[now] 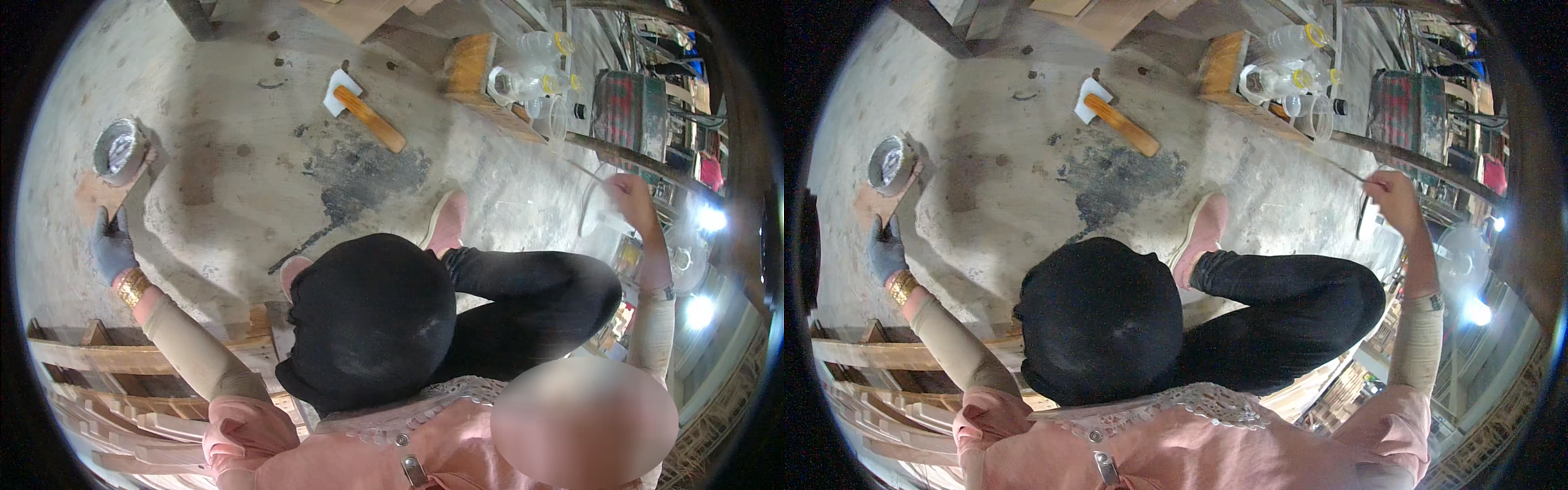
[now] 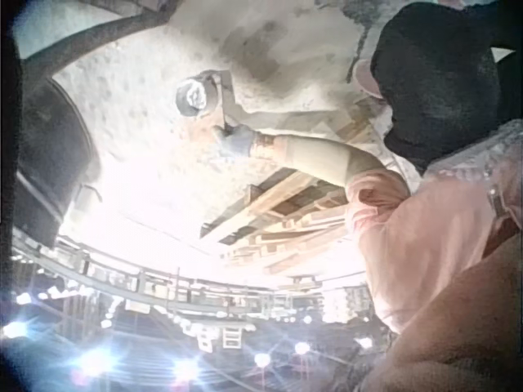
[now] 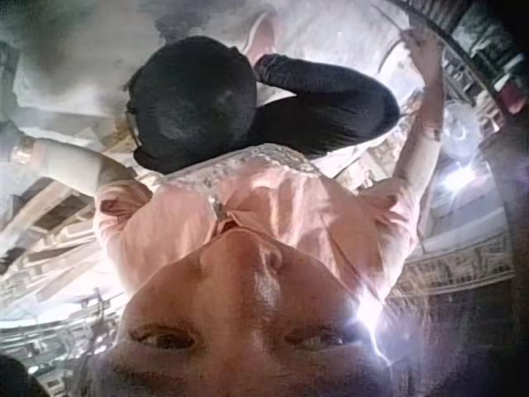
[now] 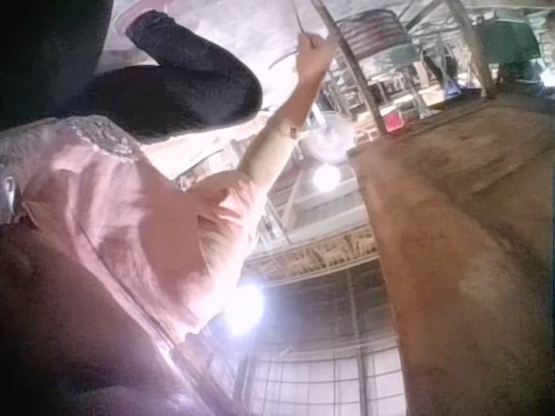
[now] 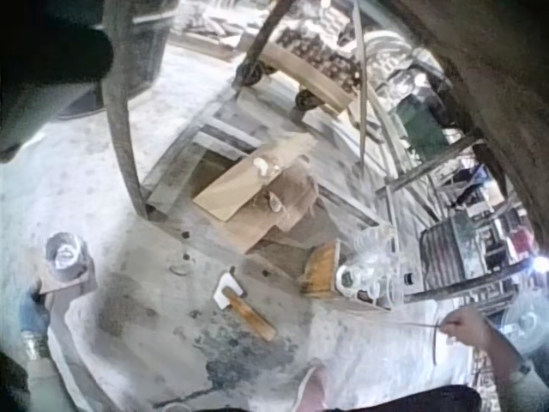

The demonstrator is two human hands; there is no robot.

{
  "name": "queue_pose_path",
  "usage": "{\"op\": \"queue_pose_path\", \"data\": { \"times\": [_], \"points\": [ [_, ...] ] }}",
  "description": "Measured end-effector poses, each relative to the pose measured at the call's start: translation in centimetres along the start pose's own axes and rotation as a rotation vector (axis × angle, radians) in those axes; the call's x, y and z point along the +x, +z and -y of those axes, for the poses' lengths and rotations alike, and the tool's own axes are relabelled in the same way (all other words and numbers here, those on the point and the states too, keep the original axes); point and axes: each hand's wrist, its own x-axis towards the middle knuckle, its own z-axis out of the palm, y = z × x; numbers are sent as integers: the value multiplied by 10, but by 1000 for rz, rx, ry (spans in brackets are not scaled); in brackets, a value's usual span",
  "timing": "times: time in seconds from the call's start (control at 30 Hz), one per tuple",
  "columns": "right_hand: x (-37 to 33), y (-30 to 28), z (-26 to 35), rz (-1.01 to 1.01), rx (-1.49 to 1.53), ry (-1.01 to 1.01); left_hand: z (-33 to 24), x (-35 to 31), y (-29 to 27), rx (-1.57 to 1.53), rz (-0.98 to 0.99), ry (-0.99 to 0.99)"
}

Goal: The person mixes substances in a small container using a wooden stick, then pours liquid from a plastic jug into the container and continues mixing. The person also handles a green hose and a small metal canister.

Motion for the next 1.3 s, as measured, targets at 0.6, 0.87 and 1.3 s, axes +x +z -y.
{"op": "queue_pose_path", "data": {
  "times": [0.6, 0.87, 1.3],
  "points": [
    [75, 171, 99, 135, -65, -624, -84, -80, 115, -187, 332, -155],
    [119, 278, 191, -186, 217, -475, -105, -81, 164, -573, 268, -545],
    [78, 206, 240, 681, 1077, -415, -131, -49, 111, -324, 314, -374]
  ]
}}
